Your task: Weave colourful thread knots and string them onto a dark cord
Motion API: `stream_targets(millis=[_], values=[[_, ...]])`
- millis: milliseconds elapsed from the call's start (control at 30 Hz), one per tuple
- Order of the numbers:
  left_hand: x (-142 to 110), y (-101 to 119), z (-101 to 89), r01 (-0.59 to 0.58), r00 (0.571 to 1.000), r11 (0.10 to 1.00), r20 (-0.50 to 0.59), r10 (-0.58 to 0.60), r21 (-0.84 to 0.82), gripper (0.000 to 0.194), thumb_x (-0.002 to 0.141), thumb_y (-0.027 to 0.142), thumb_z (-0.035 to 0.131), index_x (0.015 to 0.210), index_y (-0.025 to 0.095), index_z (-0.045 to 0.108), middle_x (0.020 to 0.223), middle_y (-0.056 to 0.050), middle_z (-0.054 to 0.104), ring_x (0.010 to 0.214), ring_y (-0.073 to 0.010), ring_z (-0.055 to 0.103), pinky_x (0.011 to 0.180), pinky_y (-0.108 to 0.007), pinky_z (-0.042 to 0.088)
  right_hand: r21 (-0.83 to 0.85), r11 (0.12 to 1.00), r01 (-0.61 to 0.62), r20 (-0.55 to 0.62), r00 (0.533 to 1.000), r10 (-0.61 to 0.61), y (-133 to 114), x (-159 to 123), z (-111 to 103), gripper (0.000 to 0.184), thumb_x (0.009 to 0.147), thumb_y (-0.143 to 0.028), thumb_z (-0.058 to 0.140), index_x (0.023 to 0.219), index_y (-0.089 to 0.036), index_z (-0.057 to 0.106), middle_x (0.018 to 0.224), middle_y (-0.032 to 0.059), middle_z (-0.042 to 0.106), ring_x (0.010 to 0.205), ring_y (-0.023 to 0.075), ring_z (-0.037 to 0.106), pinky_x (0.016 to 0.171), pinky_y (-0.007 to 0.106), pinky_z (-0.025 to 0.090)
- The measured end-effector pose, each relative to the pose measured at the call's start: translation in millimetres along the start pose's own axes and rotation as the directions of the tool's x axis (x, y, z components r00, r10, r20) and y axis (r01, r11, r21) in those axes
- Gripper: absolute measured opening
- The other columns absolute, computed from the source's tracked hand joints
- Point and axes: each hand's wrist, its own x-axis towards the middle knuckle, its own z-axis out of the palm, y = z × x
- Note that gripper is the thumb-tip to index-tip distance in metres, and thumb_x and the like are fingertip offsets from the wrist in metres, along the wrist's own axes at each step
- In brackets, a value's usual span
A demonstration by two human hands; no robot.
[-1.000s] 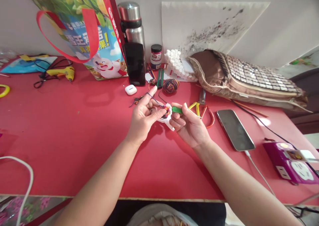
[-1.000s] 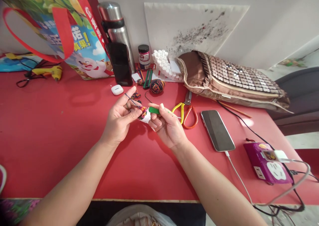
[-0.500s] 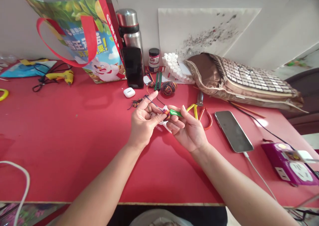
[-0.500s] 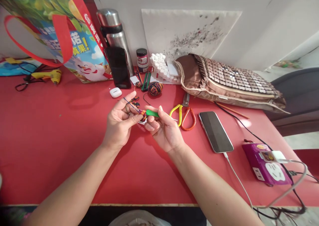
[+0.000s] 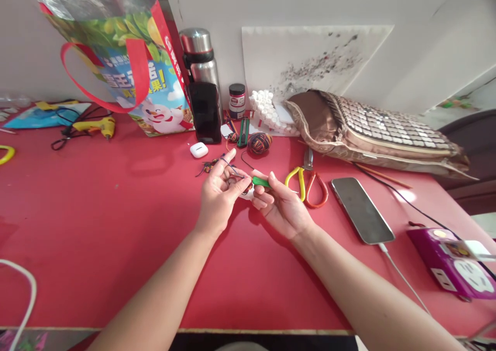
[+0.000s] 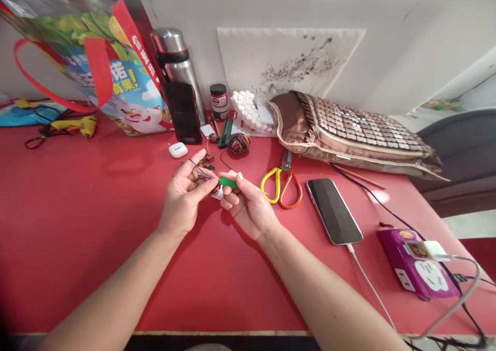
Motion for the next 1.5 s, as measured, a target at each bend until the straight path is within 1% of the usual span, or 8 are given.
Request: stream_targets(millis=[200, 367, 633, 833, 967, 1167, 1367, 1500], values=[[-1, -2, 3.0, -0.019, 0.999, 1.000, -0.047, 0.019, 0.007, 0.057, 0.070, 0.019, 0.093, 0.125, 0.022, 0.077, 0.077, 0.003, 0.067, 0.071, -0.0113, 0.065, 0.072, -0.024, 0.056, 0.025, 1.000, 0.008, 0.006, 1.000, -0.008, 1, -2, 1, 0.031, 0.104, -0.032, 0.060, 0.094, -0.014, 0.084, 0.068, 0.0017, 0.059, 0.054, 0.0089, 0.035, 0.054, 0.023, 0.043], [-3, -3, 4.7, -0.037, 0.998, 0.999, -0.056, 0.036, -0.023, 0.055, 0.067, 0.019, 0.094, 0.119, 0.023, 0.078, 0.075, 0.004, 0.067, 0.072, -0.0110, 0.066, 0.074, -0.023, 0.056, -0.034, 0.998, 0.057, 0.073, 0.996, -0.055, -3, -3, -3, 0.027, 0.099, -0.035, 0.068, 0.097, -0.014, 0.085, 0.067, 0.0013, 0.060, 0.054, 0.0091, 0.035, 0.055, 0.025, 0.043], [-2, -3, 2.6, 0.101, 0.993, 0.990, -0.042, -0.106, -0.099, 0.080, 0.061, 0.019, 0.097, 0.136, 0.019, 0.068, 0.072, 0.006, 0.065, 0.070, -0.0125, 0.067, 0.067, -0.023, 0.055, -0.072, 0.992, 0.099, 0.116, 0.989, -0.090, -1, 4, -9, 0.027, 0.091, -0.038, 0.078, 0.098, -0.012, 0.086, 0.064, 0.0005, 0.062, 0.052, 0.0083, 0.036, 0.050, 0.023, 0.040], [-3, -3, 2.6, 0.121, 0.992, 0.983, -0.001, -0.122, -0.137, 0.077, 0.065, 0.018, 0.095, 0.136, 0.022, 0.068, 0.078, 0.005, 0.066, 0.072, -0.0115, 0.067, 0.066, -0.021, 0.052, 0.055, 0.998, -0.018, 0.051, 0.999, 0.015, -3, 3, -5, 0.030, 0.102, -0.030, 0.064, 0.093, -0.010, 0.083, 0.064, 0.0012, 0.060, 0.049, 0.0062, 0.036, 0.050, 0.019, 0.043], [-3, -6, 1.1, 0.075, 0.997, 0.989, 0.015, -0.074, -0.127, 0.073, 0.067, 0.018, 0.093, 0.136, 0.021, 0.069, 0.081, 0.004, 0.065, 0.073, -0.0115, 0.066, 0.064, -0.021, 0.050, 0.141, 0.990, -0.026, 0.006, 1.000, 0.025, -4, 3, -2, 0.035, 0.107, -0.027, 0.056, 0.092, -0.009, 0.081, 0.063, 0.0015, 0.059, 0.048, 0.0056, 0.039, 0.048, 0.016, 0.044], [0, -10, -2.4, 0.052, 0.998, 0.996, 0.033, -0.050, -0.070, 0.084, 0.065, 0.015, 0.092, 0.144, 0.021, 0.063, 0.086, 0.004, 0.063, 0.078, -0.0122, 0.066, 0.073, -0.024, 0.056, 0.261, 0.965, -0.037, -0.072, 0.996, 0.058, -5, 0, 3, 0.050, 0.113, -0.024, 0.037, 0.094, -0.004, 0.078, 0.060, 0.0020, 0.059, 0.044, 0.0049, 0.042, 0.046, 0.015, 0.045], [-2, -11, -1.7, 0.065, 0.997, 0.996, 0.055, -0.062, -0.055, 0.091, 0.066, 0.015, 0.092, 0.150, 0.023, 0.058, 0.091, 0.003, 0.062, 0.080, -0.0121, 0.066, 0.074, -0.025, 0.058, 0.287, 0.957, -0.035, -0.065, 0.996, 0.056, -4, 0, 4, 0.054, 0.115, -0.027, 0.034, 0.095, -0.002, 0.078, 0.059, 0.0020, 0.059, 0.044, 0.0045, 0.044, 0.046, 0.015, 0.044], [-2, -10, 0.2, 0.075, 0.996, 0.995, 0.054, -0.071, -0.071, 0.086, 0.068, 0.021, 0.093, 0.147, 0.021, 0.060, 0.089, 0.002, 0.064, 0.080, -0.0127, 0.066, 0.071, -0.024, 0.056, 0.289, 0.957, -0.029, -0.057, 0.997, 0.047, -4, 0, 5, 0.053, 0.115, -0.025, 0.035, 0.094, -0.001, 0.078, 0.060, 0.0027, 0.059, 0.044, 0.0046, 0.044, 0.046, 0.016, 0.044]])
